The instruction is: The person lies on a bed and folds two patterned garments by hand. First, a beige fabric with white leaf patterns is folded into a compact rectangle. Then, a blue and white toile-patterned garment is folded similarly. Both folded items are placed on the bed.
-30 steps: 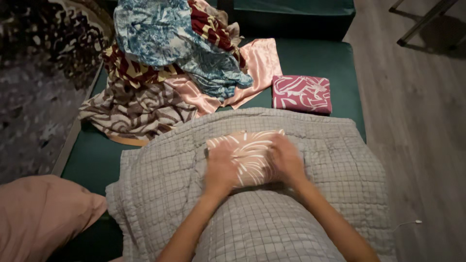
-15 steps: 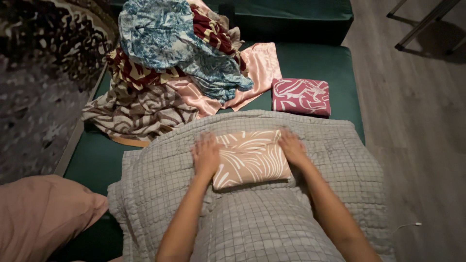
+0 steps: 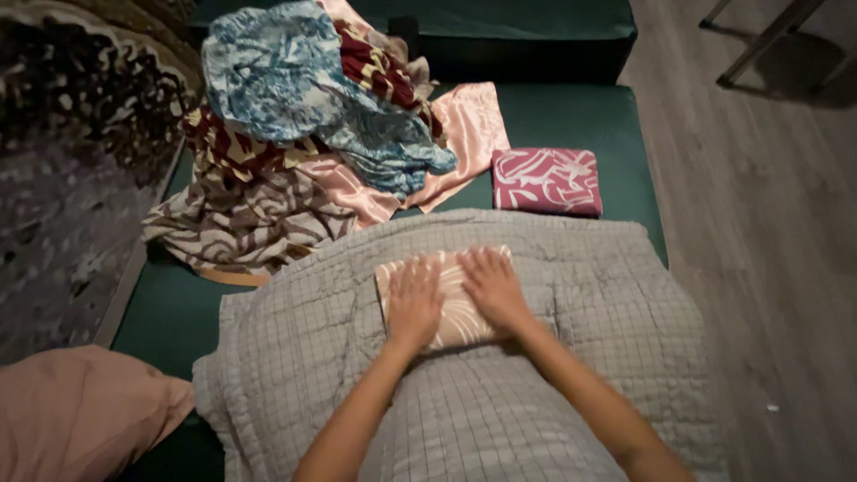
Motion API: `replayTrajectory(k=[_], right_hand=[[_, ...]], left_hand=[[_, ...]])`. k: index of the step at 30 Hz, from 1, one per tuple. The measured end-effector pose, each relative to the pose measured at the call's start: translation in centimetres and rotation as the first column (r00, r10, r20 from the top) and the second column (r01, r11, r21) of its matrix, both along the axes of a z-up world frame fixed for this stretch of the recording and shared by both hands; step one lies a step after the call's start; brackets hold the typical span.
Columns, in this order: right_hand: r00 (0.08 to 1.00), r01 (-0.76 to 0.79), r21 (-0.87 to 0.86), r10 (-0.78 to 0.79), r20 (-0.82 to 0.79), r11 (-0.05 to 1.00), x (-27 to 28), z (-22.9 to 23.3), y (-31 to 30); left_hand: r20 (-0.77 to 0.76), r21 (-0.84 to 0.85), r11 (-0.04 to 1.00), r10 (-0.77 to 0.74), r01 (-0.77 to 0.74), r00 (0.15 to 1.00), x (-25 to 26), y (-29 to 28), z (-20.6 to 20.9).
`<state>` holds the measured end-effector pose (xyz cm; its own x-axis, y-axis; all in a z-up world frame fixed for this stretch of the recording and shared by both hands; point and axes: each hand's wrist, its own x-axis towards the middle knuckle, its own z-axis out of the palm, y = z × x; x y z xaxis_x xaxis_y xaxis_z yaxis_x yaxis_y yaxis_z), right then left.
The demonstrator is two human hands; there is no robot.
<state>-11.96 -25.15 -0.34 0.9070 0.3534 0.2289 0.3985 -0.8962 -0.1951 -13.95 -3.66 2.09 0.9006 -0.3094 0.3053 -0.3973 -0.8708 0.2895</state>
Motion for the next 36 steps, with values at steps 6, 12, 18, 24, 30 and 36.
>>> replayTrajectory(k=[6,12,18,24,30,36], right_hand=[[0.931,0.256,0.346,-0.134,-0.341,0.903,4.0,-5.8,-6.7],[0.926,0.361,0.518,-0.233,-0.295,0.776,0.6,-6.0,-10.0],[0.485,0.860,0.489,0.063,-0.872,0.147,-8.9,1.4,-6.0],[0.528,0.845,0.472,0.534,-0.661,-0.252,-8.7,8.9,-4.2],[0.557,0.778,0.328,0.830,0.034,-0.535,-8.6,6.4,-2.1],[0.452,0.882,0.055,0.807,-0.381,-0.468,-4.6,3.5,-2.7]], left_hand=[[-0.140,0.000,0.977,0.209,-0.212,0.968,2.6,3.7,-3.3],[-0.297,-0.435,0.838,0.211,-0.328,0.931,1.1,7.2,-4.1],[-0.613,-0.721,0.441,-0.047,-0.534,0.789,-4.8,6.5,-3.1],[-0.577,-0.756,-0.013,-0.459,-0.655,0.675,-4.8,5.2,1.0],[-0.535,-0.632,-0.044,-0.697,-0.774,0.477,-4.9,1.7,6.3],[-0.521,-0.782,0.133,-0.676,-0.609,0.521,-4.2,0.9,4.4]])
